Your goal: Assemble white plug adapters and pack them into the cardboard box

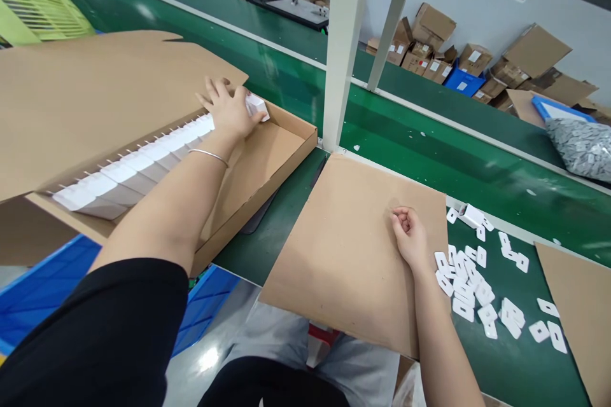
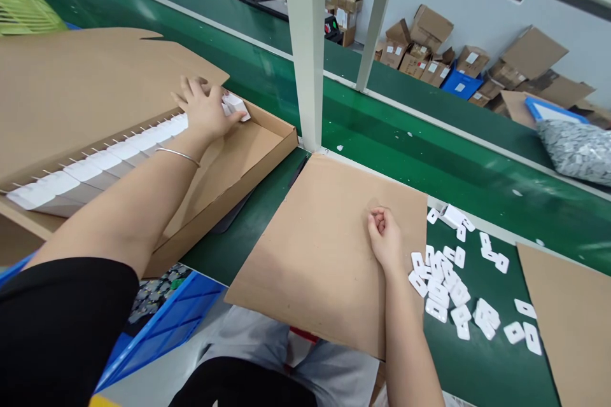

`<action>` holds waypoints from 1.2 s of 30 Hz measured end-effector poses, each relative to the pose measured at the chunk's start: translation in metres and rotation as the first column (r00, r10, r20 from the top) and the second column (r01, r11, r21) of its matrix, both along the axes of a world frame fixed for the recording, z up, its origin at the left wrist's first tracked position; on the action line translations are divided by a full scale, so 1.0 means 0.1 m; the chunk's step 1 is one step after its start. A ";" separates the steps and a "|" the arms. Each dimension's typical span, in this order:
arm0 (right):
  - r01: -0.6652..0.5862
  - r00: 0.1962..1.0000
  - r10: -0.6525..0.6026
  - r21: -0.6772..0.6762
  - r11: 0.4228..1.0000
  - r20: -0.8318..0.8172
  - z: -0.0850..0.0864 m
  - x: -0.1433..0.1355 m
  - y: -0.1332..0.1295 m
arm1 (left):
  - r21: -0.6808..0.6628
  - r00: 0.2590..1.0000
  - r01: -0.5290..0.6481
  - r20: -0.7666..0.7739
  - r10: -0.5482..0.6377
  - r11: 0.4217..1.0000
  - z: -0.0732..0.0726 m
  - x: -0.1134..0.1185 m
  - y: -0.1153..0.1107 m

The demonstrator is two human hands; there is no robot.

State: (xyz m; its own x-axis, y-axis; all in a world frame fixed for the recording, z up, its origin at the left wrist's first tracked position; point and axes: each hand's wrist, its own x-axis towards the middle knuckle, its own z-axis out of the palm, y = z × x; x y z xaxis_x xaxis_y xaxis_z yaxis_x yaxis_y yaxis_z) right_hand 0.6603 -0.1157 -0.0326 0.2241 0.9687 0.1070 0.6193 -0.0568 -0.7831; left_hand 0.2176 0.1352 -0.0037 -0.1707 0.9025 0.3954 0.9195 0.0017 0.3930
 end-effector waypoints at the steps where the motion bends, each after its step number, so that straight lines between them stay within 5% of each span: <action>1: 0.000 1.000 0.000 -0.003 1.000 -0.002 0.00 0.00 0.00 | -0.006 1.000 -0.014 0.008 0.014 1.000 0.00 0.00 0.01; 17: -0.014 1.000 0.014 -0.020 1.000 0.006 0.01 -0.01 -0.01 | -0.042 0.959 -0.140 -0.253 0.125 0.989 0.08 0.05 0.02; 27: -0.038 0.997 0.039 -0.017 0.999 0.061 -0.04 0.01 0.03 | -0.096 0.923 0.110 -0.360 -0.137 0.989 -0.09 -0.10 -0.13; 36: -0.040 0.993 0.043 -0.036 0.999 0.106 -0.01 -0.03 0.01 | -0.133 0.954 0.086 -0.276 -0.120 0.987 0.04 -0.20 -0.10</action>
